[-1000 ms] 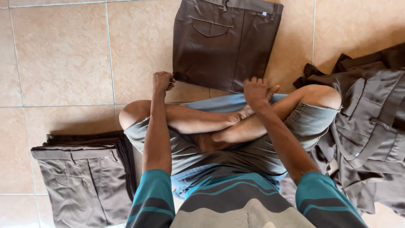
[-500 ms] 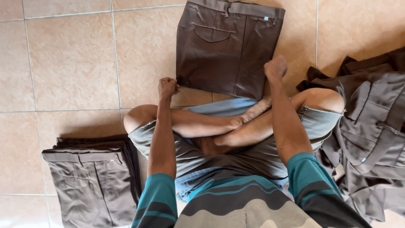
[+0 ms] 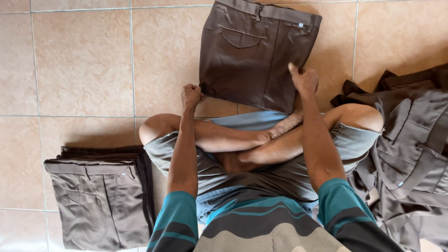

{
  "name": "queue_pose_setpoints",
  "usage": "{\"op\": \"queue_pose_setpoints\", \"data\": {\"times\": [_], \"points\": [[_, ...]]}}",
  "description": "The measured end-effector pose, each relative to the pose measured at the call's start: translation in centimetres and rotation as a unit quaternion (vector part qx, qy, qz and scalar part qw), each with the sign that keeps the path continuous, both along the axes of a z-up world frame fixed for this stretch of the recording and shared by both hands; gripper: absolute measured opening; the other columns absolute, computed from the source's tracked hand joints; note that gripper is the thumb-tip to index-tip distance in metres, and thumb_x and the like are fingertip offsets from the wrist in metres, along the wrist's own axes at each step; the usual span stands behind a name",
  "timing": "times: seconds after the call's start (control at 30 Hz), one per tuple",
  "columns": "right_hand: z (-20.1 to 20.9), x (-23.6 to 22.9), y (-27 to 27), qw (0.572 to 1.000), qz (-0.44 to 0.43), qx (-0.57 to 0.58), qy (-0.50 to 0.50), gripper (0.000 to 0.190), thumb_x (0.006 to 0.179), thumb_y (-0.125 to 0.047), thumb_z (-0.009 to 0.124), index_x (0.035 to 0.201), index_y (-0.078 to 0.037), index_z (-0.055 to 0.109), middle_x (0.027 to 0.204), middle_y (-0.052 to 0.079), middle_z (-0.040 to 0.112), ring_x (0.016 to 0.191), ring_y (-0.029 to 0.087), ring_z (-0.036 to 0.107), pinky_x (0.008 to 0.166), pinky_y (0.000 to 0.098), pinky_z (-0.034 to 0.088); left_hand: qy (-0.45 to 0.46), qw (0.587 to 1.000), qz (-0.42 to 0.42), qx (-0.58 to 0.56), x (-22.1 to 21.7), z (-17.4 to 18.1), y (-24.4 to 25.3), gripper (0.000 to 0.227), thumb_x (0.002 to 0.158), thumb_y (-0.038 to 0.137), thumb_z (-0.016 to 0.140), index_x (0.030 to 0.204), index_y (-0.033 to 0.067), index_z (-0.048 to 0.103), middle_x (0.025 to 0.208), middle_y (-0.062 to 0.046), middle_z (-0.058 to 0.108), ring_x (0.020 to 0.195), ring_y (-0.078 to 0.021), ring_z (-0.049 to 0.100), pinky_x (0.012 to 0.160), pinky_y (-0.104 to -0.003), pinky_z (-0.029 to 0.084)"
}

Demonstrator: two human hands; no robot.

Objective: Folding brown trousers and placing them in a stack while sitting on the floor.

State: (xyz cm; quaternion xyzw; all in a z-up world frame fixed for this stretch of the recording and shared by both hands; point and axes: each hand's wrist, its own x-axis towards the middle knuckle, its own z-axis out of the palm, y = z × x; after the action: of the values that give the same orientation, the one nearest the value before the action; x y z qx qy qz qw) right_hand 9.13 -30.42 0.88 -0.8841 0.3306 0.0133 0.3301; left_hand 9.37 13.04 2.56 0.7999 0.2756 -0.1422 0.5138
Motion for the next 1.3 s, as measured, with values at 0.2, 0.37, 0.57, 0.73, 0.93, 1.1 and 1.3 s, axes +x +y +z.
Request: {"op": "queue_pose_setpoints", "data": {"times": [0.2,0.37,0.57,0.73,0.93,1.1,1.3], "points": [[-5.7,0.6,-1.7,0.998,-0.026,-0.047,-0.032,0.028,0.089,-0.030,0.080,0.085,-0.005,0.069,0.073,0.017,0.065,0.069,0.035,0.069,0.054,0.0455,0.053,-0.035,0.997,0.046,0.049,-0.9,0.9,-0.9,0.017,0.091,0.012,0.057,0.094,-0.0027,0.065,0.061,-0.014,0.068,0.046,-0.0224,0.068,0.042,-0.034,0.059],[-5.7,0.4,-2.2,1.000,-0.014,-0.024,-0.005,0.039,0.096,-0.036,0.074,0.110,0.000,0.071,0.099,0.024,0.071,0.097,0.041,0.072,0.072,0.0495,0.058,-0.247,0.701,-0.289,0.603,-7.8,-4.0,-5.1,0.020,0.101,0.014,0.066,0.117,0.0181,0.075,0.066,-0.001,0.064,0.065,-0.0109,0.070,0.058,-0.024,0.057],[-7.2,1.2,-3.9,1.000,-0.011,0.008,-0.005,0.053,0.096,-0.036,0.079,0.129,0.003,0.066,0.119,0.022,0.068,0.114,0.036,0.068,0.085,0.0500,0.059,0.101,0.960,0.037,-0.257,-10.0,-1.9,-21.5,0.048,0.086,0.032,0.078,0.108,-0.0104,0.071,0.094,-0.033,0.072,0.071,-0.0361,0.076,0.060,-0.043,0.066],[-6.0,1.5,-3.6,0.992,0.097,-0.050,0.064,0.041,0.100,-0.032,0.065,0.117,0.004,0.073,0.102,0.025,0.073,0.098,0.039,0.073,0.082,0.0496,0.060,0.042,0.993,0.106,-0.037,-9.1,-4.5,-24.5,0.031,0.077,0.028,0.081,0.087,-0.0008,0.075,0.078,-0.025,0.073,0.082,-0.0399,0.076,0.065,-0.054,0.059],[20.1,-4.8,8.0,0.940,0.258,-0.047,0.216,0.037,0.091,-0.017,0.060,0.114,0.007,0.076,0.116,0.025,0.076,0.119,0.040,0.068,0.101,0.0485,0.052,-0.325,0.744,-0.210,0.544,-2.1,-22.3,-0.8,0.021,0.091,0.014,0.055,0.091,0.0254,0.073,0.084,-0.020,0.060,0.072,-0.0384,0.056,0.055,-0.047,0.031],[7.2,3.6,2.7,0.980,0.171,-0.068,0.073,0.039,0.101,-0.044,0.065,0.115,-0.007,0.066,0.112,0.019,0.073,0.112,0.039,0.069,0.094,0.0535,0.053,0.016,0.977,0.136,0.165,-0.8,-3.8,3.5,0.058,0.083,0.051,0.077,0.117,0.0109,0.054,0.107,-0.027,0.069,0.107,-0.0475,0.069,0.088,-0.060,0.055],[6.4,4.3,6.5,0.970,0.211,0.062,0.104,0.071,0.095,-0.056,0.073,0.134,0.002,0.061,0.134,0.024,0.066,0.131,0.039,0.058,0.110,0.0506,0.046,0.017,0.977,0.037,0.208,-0.3,-6.4,2.2,0.049,0.076,0.027,0.078,0.112,0.0055,0.053,0.107,-0.021,0.063,0.105,-0.0493,0.067,0.084,-0.064,0.054]]}}
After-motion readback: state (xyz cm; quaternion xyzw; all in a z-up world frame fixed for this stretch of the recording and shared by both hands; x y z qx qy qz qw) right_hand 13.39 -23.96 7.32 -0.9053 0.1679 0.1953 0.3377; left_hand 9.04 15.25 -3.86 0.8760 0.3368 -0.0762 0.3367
